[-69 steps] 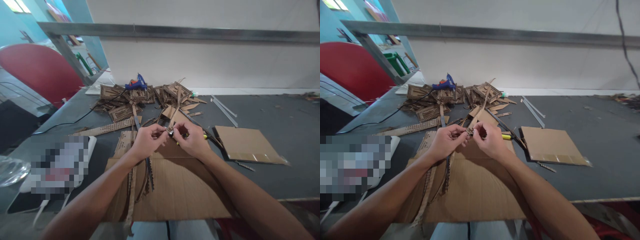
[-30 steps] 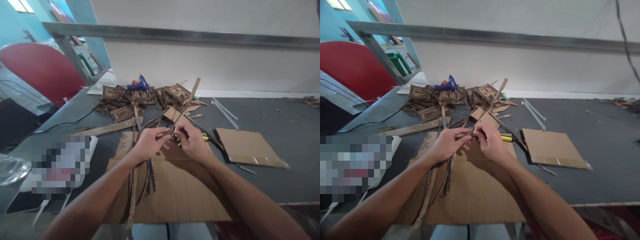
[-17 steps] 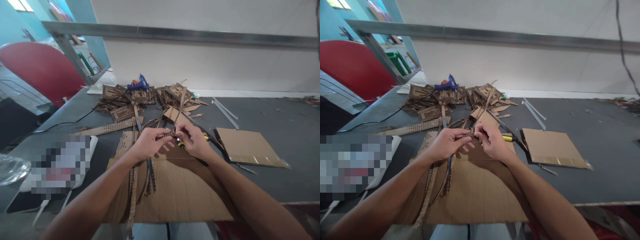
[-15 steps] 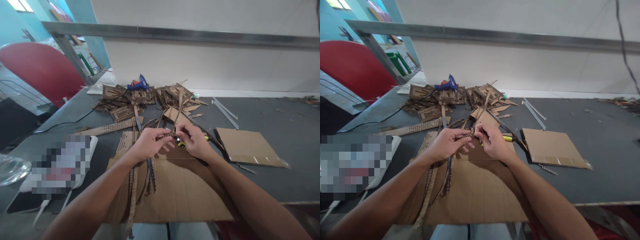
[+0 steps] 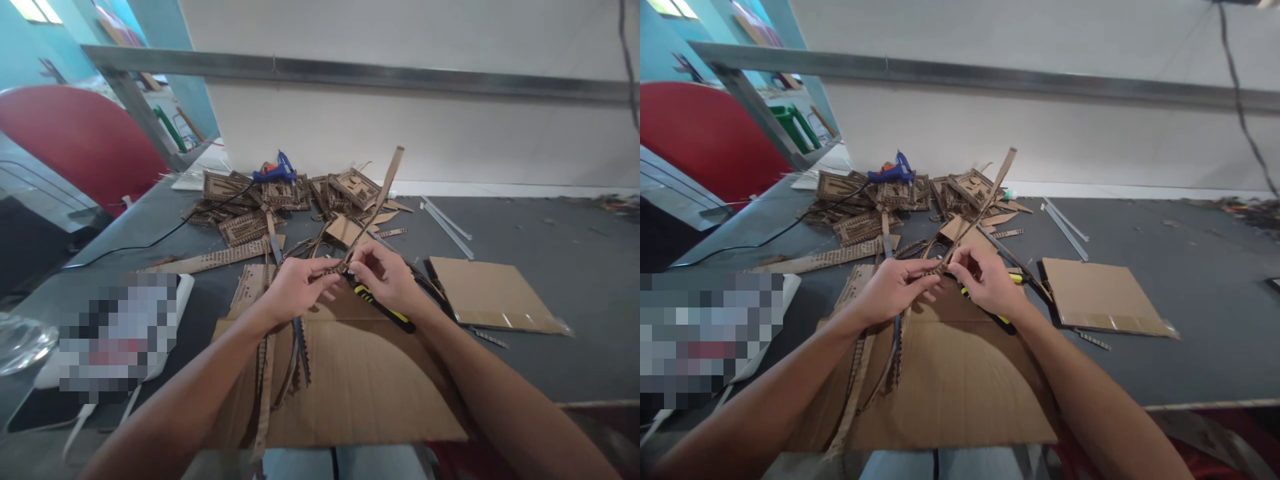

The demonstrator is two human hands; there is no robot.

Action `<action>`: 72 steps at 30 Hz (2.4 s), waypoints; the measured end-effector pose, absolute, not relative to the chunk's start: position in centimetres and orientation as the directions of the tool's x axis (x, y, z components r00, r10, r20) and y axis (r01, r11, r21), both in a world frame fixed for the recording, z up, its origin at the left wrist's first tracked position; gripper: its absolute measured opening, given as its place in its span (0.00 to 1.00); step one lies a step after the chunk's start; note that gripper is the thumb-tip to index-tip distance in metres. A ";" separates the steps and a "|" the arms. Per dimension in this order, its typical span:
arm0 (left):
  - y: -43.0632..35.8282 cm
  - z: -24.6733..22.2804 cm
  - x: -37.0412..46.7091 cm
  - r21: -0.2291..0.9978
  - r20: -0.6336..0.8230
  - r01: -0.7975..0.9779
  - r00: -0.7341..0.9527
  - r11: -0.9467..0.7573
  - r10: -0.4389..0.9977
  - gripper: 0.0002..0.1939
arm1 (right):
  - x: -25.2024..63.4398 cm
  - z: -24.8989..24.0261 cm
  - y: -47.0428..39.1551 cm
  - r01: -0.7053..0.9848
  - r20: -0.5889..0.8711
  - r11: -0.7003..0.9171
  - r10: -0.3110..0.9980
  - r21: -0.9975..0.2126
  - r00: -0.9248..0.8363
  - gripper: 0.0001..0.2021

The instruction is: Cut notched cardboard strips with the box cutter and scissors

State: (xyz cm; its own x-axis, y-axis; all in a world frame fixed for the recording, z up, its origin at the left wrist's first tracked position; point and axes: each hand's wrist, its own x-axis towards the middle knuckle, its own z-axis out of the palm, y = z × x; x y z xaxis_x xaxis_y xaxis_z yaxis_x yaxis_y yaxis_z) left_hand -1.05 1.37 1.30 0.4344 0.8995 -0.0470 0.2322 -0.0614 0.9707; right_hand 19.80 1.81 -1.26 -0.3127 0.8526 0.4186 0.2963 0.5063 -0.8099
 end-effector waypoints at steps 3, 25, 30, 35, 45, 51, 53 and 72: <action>1.6 0.6 -1.1 0.959 0.030 0.242 0.435 -0.149 0.900 0.18 | 19.4 -1.3 1.8 0.399 0.535 0.615 0.788 -0.680 -0.304 0.11; 2.3 0.6 -1.0 0.952 -0.088 -0.202 0.535 0.229 0.840 0.22 | 19.1 0.1 0.6 0.455 0.749 0.869 0.432 -0.196 -0.503 0.09; 2.4 0.5 -1.1 0.958 -0.057 -0.215 0.508 0.191 0.859 0.19 | 18.9 0.1 0.5 0.481 0.794 0.861 0.407 -0.167 -0.452 0.06; 2.4 0.7 -1.1 0.977 -0.013 -0.179 0.485 0.114 0.874 0.16 | 18.8 0.2 0.3 0.454 0.798 0.872 0.400 -0.181 -0.450 0.08; 2.7 0.9 -1.3 0.991 -0.018 -0.102 0.515 0.081 0.857 0.18 | 18.5 0.0 0.6 0.433 0.781 0.860 0.459 -0.271 -0.423 0.07; 2.5 1.1 -1.3 0.995 -0.053 -0.049 0.522 0.092 0.851 0.18 | 18.6 -0.3 0.7 0.464 0.770 0.834 0.498 -0.298 -0.400 0.10; 2.4 1.1 -1.3 0.996 -0.048 -0.038 0.519 0.079 0.853 0.18 | 18.7 -0.3 0.7 0.468 0.763 0.828 0.511 -0.311 -0.397 0.09; 2.9 0.7 -1.8 0.994 -0.108 0.087 0.539 0.072 0.835 0.15 | 19.1 -0.4 1.5 0.434 0.720 0.800 0.580 -0.414 -0.380 0.06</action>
State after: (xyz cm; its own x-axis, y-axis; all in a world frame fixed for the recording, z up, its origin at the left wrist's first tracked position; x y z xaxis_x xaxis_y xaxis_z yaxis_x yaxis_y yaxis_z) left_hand -1.83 2.91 0.72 0.5392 0.8352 -0.1082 0.0871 0.0725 0.9936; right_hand 19.09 1.51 -0.42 -0.3804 0.5798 0.7205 0.4341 0.7999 -0.4145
